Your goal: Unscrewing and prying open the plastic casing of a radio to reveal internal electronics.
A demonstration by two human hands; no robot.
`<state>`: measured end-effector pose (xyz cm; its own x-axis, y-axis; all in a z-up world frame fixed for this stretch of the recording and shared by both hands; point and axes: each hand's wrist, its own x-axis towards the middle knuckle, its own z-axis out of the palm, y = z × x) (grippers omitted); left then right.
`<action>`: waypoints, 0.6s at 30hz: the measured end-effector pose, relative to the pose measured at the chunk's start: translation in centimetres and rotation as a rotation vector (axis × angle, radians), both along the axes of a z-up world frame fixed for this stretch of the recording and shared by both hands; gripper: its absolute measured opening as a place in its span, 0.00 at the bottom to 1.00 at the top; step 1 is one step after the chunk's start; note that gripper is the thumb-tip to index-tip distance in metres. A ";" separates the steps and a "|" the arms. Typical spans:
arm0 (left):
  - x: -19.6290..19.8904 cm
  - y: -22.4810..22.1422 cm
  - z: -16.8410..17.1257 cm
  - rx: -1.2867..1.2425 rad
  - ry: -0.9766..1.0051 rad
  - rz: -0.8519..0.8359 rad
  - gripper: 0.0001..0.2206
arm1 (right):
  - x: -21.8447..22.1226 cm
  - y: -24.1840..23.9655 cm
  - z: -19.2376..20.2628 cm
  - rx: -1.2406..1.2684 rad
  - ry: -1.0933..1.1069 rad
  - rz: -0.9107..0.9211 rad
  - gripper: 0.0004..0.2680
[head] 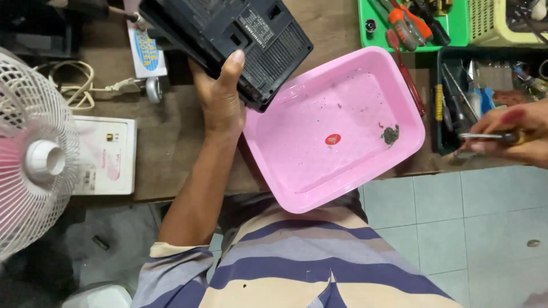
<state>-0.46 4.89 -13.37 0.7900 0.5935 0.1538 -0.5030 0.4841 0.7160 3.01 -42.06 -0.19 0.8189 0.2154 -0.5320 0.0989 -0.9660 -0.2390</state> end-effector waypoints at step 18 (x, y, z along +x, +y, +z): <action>-4.9 -1.6 4.5 0.060 0.242 -0.300 0.26 | 0.0 5.8 1.3 0.214 -0.720 0.153 0.06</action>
